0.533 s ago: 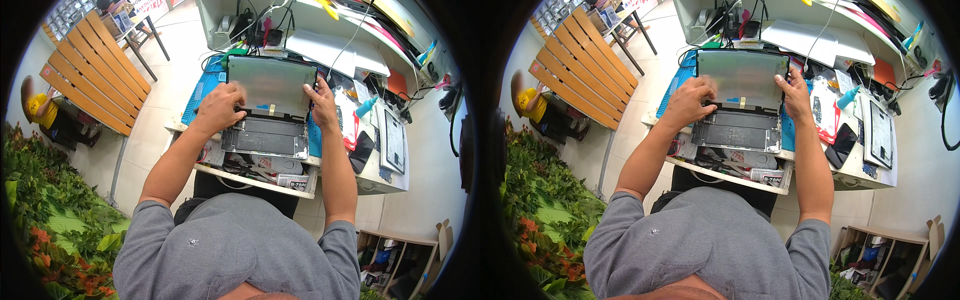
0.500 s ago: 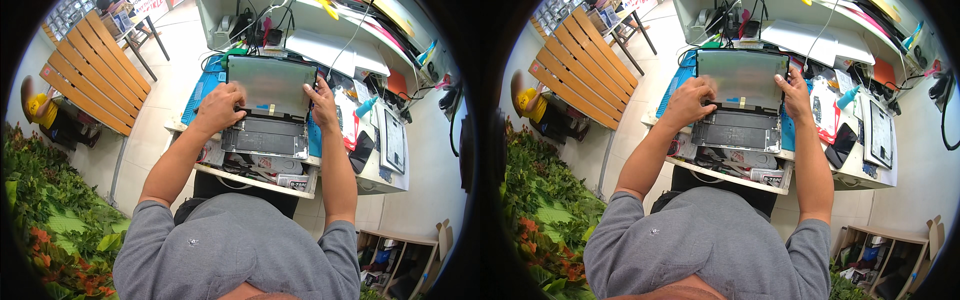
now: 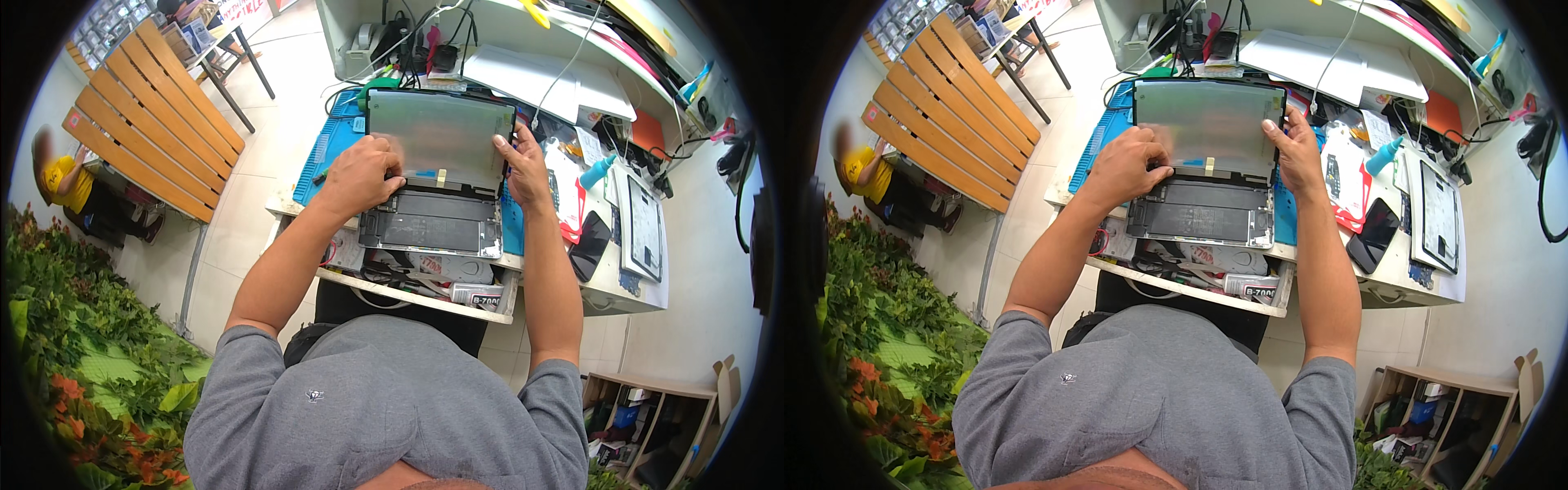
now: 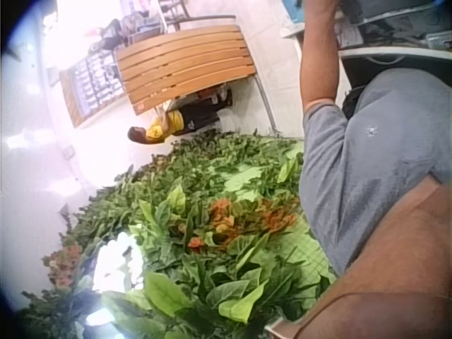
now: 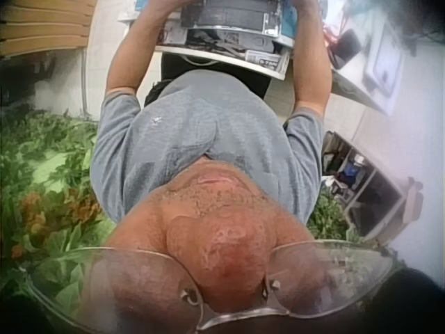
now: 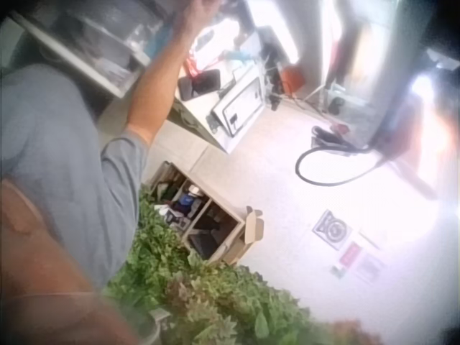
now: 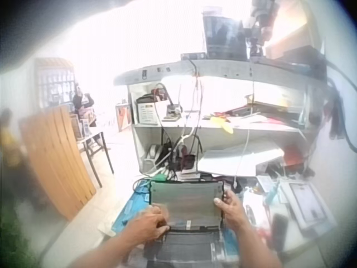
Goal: The person removes a screen assembly from a tablet chassis, inspects the edges and connectors, and then reattaches it. They handle the screen and chassis by hand, checking alignment and fit without using tools.
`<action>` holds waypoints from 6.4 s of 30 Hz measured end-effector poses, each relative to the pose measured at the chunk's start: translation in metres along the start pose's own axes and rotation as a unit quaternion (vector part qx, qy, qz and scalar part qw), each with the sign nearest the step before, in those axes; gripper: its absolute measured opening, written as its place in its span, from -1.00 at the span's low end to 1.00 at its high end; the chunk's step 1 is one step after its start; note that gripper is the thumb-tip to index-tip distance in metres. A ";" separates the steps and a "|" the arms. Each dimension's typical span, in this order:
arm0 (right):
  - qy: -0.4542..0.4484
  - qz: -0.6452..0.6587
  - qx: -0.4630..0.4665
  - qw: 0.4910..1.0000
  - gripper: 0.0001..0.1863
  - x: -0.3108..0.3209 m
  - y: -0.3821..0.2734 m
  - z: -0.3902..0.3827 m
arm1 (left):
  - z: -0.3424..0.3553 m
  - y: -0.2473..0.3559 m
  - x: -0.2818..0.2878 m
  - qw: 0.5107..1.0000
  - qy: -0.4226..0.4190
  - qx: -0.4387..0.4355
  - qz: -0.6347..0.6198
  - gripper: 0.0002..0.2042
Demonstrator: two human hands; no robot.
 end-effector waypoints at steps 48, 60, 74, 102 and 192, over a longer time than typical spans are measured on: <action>0.003 0.007 -0.006 1.000 -0.51 0.000 0.000 0.000 | 0.010 0.018 0.000 0.999 0.016 -0.032 -0.022 -0.94; 0.002 0.015 -0.004 1.000 -0.53 0.002 0.002 0.001 | 0.005 0.010 0.001 0.996 0.050 -0.030 -0.068 -0.85; -0.005 0.021 0.006 1.000 -0.54 -0.001 -0.001 -0.001 | 0.008 0.005 -0.001 0.996 0.024 -0.006 -0.084 -0.81; -0.077 -0.029 0.012 0.996 -0.73 -0.018 -0.049 -0.071 | -0.034 -0.087 -0.009 0.857 0.013 -0.026 -0.514 -0.68; 0.102 -0.335 -0.124 0.928 -0.36 0.029 0.006 0.029 | 0.025 -0.117 -0.068 0.850 -0.131 0.206 -0.467 -0.32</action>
Point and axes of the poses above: each hand's wrist, its own z-axis towards the middle knuckle, its own x-axis out of the back of the hand, y = z × x, the point moved 9 cm from there along z, towards the middle knuckle, and after that the axes turned 11 degrees about z, right-handed, at the moved point
